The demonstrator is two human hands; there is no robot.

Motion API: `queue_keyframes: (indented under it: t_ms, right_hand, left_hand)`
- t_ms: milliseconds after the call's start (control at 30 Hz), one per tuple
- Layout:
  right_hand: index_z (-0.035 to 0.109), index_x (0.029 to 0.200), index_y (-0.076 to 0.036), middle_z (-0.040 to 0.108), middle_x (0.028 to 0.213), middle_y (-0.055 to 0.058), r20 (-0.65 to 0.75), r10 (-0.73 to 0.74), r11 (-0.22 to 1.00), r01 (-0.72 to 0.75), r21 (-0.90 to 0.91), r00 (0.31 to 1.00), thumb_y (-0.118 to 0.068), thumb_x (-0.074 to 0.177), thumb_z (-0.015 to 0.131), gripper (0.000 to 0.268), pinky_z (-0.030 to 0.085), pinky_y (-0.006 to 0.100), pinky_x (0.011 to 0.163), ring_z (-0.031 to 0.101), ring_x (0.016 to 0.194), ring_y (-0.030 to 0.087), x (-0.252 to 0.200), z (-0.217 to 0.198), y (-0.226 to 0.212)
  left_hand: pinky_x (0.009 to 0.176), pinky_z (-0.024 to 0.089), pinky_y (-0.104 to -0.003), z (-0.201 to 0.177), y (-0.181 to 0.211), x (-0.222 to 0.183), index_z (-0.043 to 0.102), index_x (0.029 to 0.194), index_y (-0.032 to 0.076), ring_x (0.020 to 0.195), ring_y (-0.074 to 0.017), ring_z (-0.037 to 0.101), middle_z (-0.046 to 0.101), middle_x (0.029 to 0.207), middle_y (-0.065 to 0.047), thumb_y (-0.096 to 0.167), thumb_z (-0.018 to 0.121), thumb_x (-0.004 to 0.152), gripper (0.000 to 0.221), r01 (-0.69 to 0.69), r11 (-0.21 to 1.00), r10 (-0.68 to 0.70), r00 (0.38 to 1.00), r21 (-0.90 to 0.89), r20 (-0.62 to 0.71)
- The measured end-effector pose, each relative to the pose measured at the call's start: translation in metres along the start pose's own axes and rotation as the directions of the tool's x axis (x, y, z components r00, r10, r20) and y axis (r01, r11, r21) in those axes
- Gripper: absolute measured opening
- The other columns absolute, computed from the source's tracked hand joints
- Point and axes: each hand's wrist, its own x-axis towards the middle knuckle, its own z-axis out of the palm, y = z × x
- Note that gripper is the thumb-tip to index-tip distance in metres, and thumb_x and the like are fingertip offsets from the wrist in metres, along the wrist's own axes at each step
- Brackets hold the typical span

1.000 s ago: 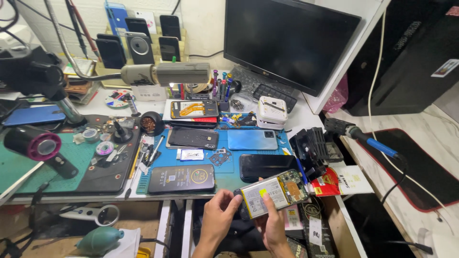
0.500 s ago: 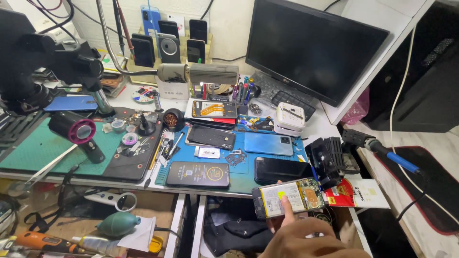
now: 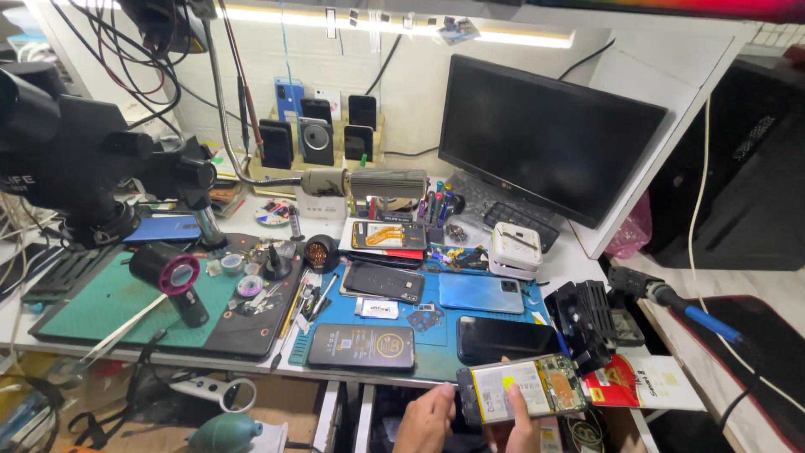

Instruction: Inspecting and repairing internal components of a mobile phone at a repair bench.

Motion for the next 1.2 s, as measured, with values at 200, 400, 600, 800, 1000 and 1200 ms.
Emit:
queue_keyframes:
  t_ms: [200, 400, 600, 800, 1000, 1200]
  right_hand:
    - [0.060, 0.149, -0.024, 0.068, 0.096, 0.003, 0.143, -0.055, 0.997, 0.061, -0.038, 0.988, -0.036, 0.097, 0.052, 0.055, 0.021, 0.024, 0.033, 0.044, 0.053, 0.007, 0.017, -0.021, 0.015]
    - [0.063, 0.145, -0.015, 0.074, 0.117, 0.010, 0.101, -0.075, 0.995, 0.081, -0.053, 0.992, -0.028, 0.096, 0.053, 0.051, 0.038, 0.027, 0.042, 0.061, 0.074, 0.016, -0.001, -0.008, -0.004]
    - [0.063, 0.145, -0.019, 0.065, 0.080, 0.004, 0.155, -0.086, 0.989, 0.103, -0.104, 0.984, -0.033, 0.096, 0.053, 0.052, 0.026, 0.026, 0.027, 0.043, 0.047, 0.010, -0.003, -0.009, -0.007]
    - [0.061, 0.147, -0.017, 0.055, 0.070, 0.001, 0.194, -0.084, 0.985, 0.111, -0.130, 0.977, -0.033, 0.093, 0.055, 0.056, 0.026, 0.025, 0.022, 0.041, 0.044, 0.008, -0.008, -0.006, -0.009]
    - [0.061, 0.147, -0.019, 0.056, 0.071, -0.001, 0.186, -0.081, 0.991, 0.099, -0.090, 0.979, -0.032, 0.094, 0.055, 0.055, 0.025, 0.026, 0.025, 0.041, 0.045, 0.008, -0.006, -0.007, -0.006]
    - [0.065, 0.144, -0.022, 0.069, 0.093, 0.004, 0.101, -0.071, 0.986, 0.085, -0.146, 0.992, -0.032, 0.094, 0.055, 0.052, 0.034, 0.027, 0.039, 0.052, 0.062, 0.014, -0.003, -0.009, -0.004]
  left_hand:
    - [0.061, 0.040, -0.031, 0.000, 0.016, -0.018, 0.053, 0.065, 0.016, 0.059, -0.0104, 0.053, 0.060, 0.060, 0.001, 0.048, 0.041, 0.107, 0.054, -0.179, 0.982, 0.164, 0.966, 0.055, 0.202]
    - [0.060, 0.041, -0.031, -0.002, 0.031, -0.020, 0.053, 0.057, 0.014, 0.055, -0.0117, 0.054, 0.061, 0.054, -0.001, 0.045, 0.042, 0.104, 0.057, -0.137, 0.987, 0.118, 0.974, 0.086, 0.195]
    - [0.058, 0.038, -0.029, -0.002, 0.030, -0.021, 0.048, 0.063, 0.014, 0.054, -0.0101, 0.050, 0.057, 0.053, 0.000, 0.042, 0.049, 0.103, 0.049, -0.189, 0.981, 0.173, 0.959, 0.050, 0.224]
    - [0.055, 0.039, -0.029, -0.001, 0.019, -0.014, 0.049, 0.060, 0.014, 0.050, -0.0094, 0.051, 0.059, 0.049, 0.000, 0.037, 0.055, 0.101, 0.047, -0.178, 0.983, 0.167, 0.968, 0.042, 0.187]
    - [0.058, 0.038, -0.030, 0.000, 0.023, -0.016, 0.046, 0.061, 0.015, 0.053, -0.0100, 0.050, 0.059, 0.051, -0.001, 0.041, 0.053, 0.102, 0.048, -0.132, 0.988, 0.117, 0.977, 0.078, 0.176]
    - [0.059, 0.037, -0.029, -0.002, 0.033, -0.019, 0.050, 0.053, 0.014, 0.053, -0.0086, 0.047, 0.062, 0.051, -0.001, 0.041, 0.054, 0.095, 0.051, -0.072, 0.997, 0.068, 0.973, 0.012, 0.220]
